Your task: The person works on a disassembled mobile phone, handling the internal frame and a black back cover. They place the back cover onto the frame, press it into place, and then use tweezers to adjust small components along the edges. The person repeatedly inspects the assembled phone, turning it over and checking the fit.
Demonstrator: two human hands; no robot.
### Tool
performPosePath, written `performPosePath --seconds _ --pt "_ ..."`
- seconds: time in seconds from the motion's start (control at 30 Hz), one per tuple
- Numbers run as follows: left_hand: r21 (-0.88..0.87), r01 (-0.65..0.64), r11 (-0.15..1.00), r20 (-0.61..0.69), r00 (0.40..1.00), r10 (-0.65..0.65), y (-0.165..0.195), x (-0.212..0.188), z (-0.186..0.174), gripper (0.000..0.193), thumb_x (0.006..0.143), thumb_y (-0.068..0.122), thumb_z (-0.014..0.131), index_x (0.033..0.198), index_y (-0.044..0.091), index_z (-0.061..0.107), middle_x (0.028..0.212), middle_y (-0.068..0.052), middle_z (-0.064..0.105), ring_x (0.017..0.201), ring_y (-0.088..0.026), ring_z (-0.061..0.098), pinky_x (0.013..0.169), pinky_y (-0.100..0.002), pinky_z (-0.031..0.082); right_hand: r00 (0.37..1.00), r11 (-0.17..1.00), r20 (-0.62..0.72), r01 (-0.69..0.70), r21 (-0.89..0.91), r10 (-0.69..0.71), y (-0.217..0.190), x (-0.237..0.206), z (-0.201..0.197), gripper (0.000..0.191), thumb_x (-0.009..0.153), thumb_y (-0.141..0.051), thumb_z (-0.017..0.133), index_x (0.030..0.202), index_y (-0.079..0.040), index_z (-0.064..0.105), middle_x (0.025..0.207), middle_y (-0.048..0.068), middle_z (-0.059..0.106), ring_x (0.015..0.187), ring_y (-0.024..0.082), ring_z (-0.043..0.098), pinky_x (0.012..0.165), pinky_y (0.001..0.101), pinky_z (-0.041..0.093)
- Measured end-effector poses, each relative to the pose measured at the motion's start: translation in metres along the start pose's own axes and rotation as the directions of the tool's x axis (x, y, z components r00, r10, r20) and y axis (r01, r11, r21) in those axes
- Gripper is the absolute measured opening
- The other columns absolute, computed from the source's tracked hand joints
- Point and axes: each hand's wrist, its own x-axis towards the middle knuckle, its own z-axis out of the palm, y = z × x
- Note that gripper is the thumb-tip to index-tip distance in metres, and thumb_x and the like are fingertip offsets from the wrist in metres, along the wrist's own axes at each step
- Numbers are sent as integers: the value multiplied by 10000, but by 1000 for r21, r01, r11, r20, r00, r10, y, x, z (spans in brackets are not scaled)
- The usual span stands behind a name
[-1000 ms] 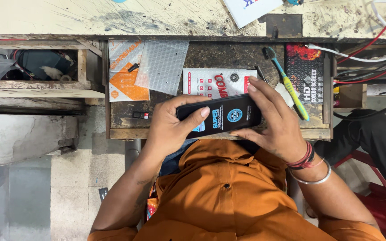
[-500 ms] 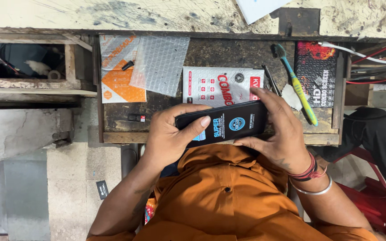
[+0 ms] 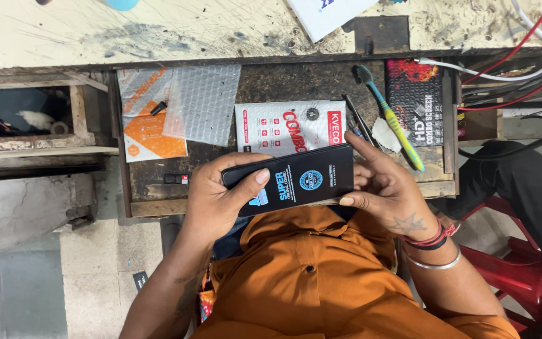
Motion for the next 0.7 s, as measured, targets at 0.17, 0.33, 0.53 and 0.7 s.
performPosePath --seconds 0.17,0.33,0.53,0.7 --pt "-22 31 999 34 999 -30 1 -1 -1 231 932 168 768 1124 39 775 910 12 759 756 -24 641 675 -195 543 999 998 12 36 -55 -36 5 -3 -6 896 856 60 771 1625 19 315 1226 106 699 1037 130 684 910 281 563" --pt "-43 21 999 47 999 -19 0 -1 -2 239 928 168 769 1129 39 766 926 12 760 773 -25 656 686 -195 553 999 992 14 35 -118 -34 9 -4 -11 872 851 64 781 1605 26 346 1097 77 747 1004 121 712 907 276 565" --pt "25 -38 999 68 997 36 0 -1 0 242 936 175 770 1133 34 771 960 -15 780 814 -39 679 714 -215 571 999 998 -28 -45 49 46 -4 -2 -25 548 985 -56 725 1493 82 575 1102 48 703 1022 103 664 942 267 551" --pt "78 -1 997 110 994 -8 2 -3 0 257 923 192 773 1131 42 779 931 -37 804 765 -64 704 701 -230 581 966 985 -202 -144 99 162 -1 1 -18 296 960 -88 702 1199 88 706 1032 157 778 896 192 762 815 325 623"
